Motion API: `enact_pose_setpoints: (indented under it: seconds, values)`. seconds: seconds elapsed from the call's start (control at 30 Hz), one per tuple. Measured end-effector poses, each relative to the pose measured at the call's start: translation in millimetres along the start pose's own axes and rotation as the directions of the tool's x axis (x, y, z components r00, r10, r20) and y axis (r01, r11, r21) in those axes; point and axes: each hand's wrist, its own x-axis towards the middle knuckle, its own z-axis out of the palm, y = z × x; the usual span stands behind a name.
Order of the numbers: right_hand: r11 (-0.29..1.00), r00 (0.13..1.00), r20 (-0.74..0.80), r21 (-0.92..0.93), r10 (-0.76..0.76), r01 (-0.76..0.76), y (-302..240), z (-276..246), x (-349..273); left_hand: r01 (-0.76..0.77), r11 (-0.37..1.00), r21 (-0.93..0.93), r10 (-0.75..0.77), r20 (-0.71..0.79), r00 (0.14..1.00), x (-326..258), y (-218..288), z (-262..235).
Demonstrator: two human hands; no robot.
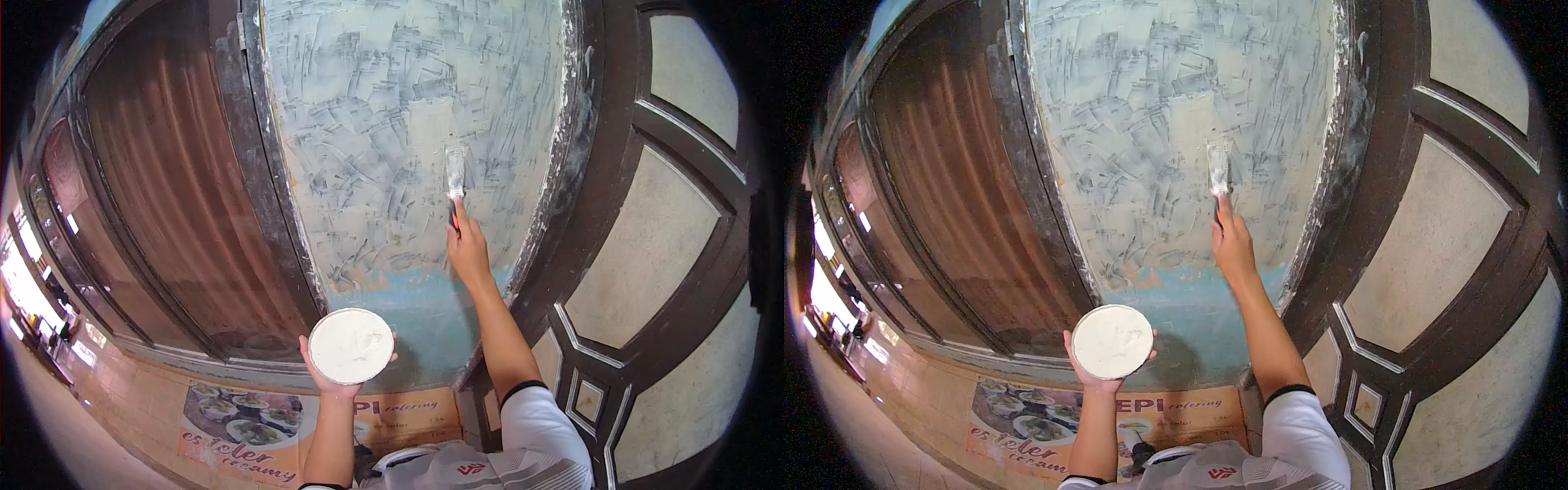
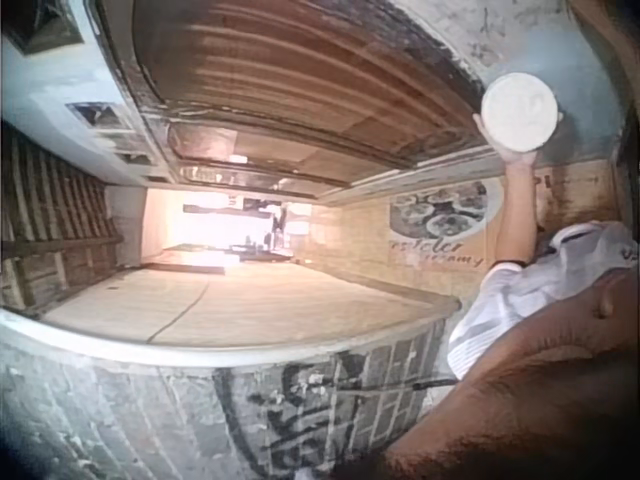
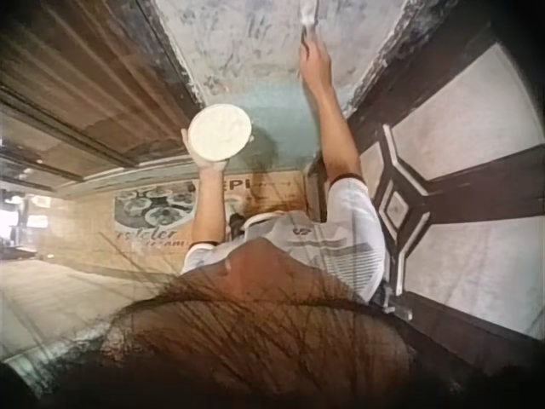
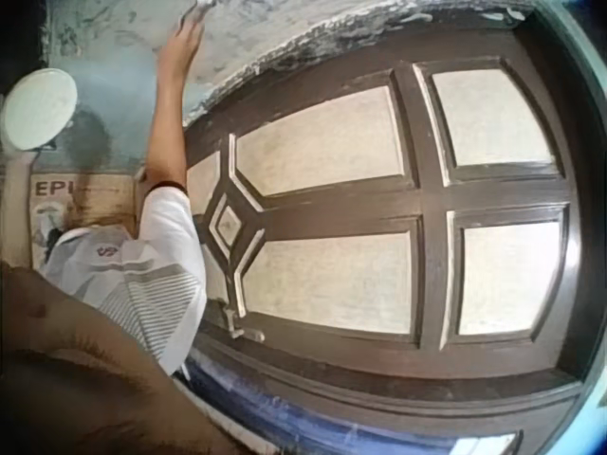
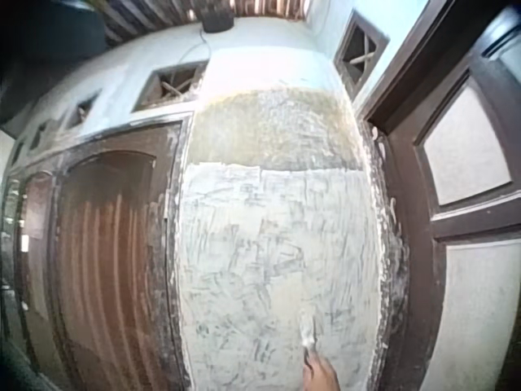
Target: The person applies putty to a wall with a putty knife.
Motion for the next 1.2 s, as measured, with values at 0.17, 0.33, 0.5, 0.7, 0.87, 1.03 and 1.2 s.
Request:
enact_pose_setpoints:
  seconds: [0.17,0.33,0.5,0.7,0.87,1.03,1.2]
  values:
    - [0.991,0.995,0.068,-0.118,0.068,-0.06,9,15,-5,0.004,0.998,0.061,-0.003,-0.018,1.0,-3,0,-9]
    - [0.998,0.995,0.099,-0.055,0.028,-0.023,41,23,-90,0.0,1.0,0.025,0.0,0.004,1.0,-6,4,-8]
    - [0.999,1.0,0.007,0.038,0.006,-0.006,-1,-1,-22,-0.017,0.994,0.112,0.014,0.027,1.0,-4,10,-10]
    - [0.994,0.995,0.068,-0.083,0.073,-0.068,11,10,-7,0.015,1.0,0.005,-0.015,0.032,0.999,-1,3,-3]
    - [0.999,0.998,0.065,-0.036,-0.016,0.019,46,33,-100,0.007,0.997,0.079,-0.009,0.022,1.0,-3,6,-13]
    - [0.999,1.0,0.02,0.037,0.017,-0.017,7,-3,-33,-0.007,0.993,0.12,0.008,-0.005,1.0,-3,4,-12]
    - [0.998,0.998,0.02,0.014,0.064,-0.065,20,-2,-4,0.026,0.999,0.022,-0.027,0.04,0.999,3,-6,-6]
